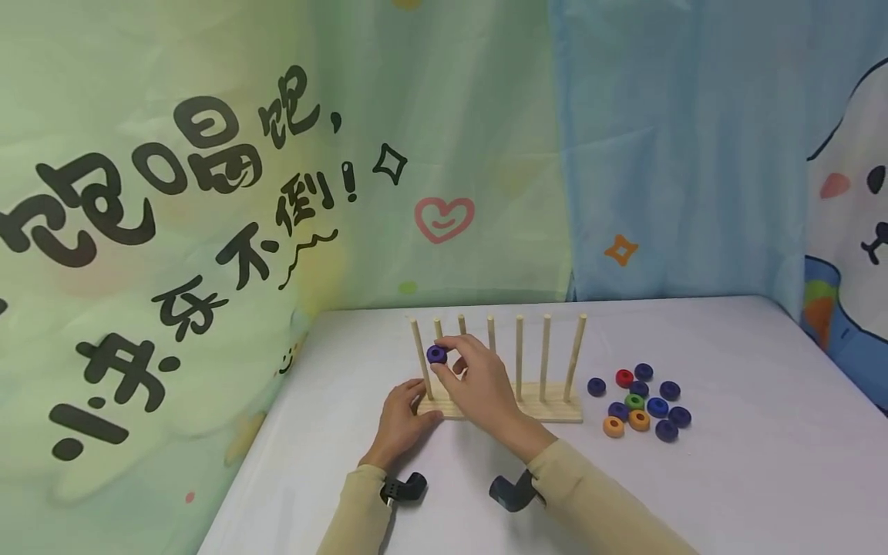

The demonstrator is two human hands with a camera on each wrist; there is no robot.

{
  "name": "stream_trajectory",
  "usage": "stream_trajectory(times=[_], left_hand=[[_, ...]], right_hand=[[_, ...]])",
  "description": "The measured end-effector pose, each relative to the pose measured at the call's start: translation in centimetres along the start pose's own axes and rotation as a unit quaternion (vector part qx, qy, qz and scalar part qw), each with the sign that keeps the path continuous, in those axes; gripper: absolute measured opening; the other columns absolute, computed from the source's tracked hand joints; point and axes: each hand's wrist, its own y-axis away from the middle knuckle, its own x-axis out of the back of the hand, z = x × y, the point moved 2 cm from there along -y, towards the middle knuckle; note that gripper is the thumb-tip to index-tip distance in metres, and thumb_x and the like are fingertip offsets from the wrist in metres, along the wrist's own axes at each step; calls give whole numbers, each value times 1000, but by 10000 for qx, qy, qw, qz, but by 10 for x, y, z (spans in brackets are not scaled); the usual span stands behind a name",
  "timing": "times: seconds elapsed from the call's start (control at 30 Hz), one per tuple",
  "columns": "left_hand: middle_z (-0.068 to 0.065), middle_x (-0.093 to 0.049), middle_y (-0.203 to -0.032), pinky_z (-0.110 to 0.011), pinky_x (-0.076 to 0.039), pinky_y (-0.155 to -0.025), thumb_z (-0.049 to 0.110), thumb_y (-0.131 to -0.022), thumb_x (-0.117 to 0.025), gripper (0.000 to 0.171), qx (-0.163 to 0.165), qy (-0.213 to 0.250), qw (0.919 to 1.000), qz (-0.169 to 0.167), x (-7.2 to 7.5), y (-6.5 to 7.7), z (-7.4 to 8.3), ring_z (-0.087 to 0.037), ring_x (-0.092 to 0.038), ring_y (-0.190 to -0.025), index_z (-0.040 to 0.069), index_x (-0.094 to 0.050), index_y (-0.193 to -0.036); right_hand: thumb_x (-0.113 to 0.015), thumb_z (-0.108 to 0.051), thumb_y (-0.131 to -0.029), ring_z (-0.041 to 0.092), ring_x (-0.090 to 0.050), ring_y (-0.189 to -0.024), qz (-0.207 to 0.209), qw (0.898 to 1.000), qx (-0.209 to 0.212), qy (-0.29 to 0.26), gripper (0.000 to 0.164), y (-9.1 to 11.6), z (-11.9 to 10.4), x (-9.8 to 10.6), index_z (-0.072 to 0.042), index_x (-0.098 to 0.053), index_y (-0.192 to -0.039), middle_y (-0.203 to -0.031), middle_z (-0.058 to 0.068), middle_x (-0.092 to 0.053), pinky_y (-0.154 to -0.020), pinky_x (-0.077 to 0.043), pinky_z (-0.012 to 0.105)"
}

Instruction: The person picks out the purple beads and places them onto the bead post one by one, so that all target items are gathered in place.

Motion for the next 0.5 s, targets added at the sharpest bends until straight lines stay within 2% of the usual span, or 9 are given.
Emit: stream_trajectory(times=[0.37,0.5], left_hand=[[-10,-61,-130,-49,-37,-108,32,-75,-79,60,71,34,10000,-19,1,1,1,-32,-52,-122,4,-64,-126],[-9,-60,-131,-48,-36,-110,33,-76,-79,60,185,34,9998,-75,1,1,0,-31,-51,-125,6,-64,-127]], right_hand=[[-75,-10,-84,10,-63,-74,165,9991,360,-158,31,-18,-14,2,-7,-68,-114,-106,3,-69,-58,-54,24],[-74,-10,-85,10,-63,-74,171,9990,369,-202,31,-24,-16,3,-7,-67,-116,-106,2,-69,-59,-55,25]])
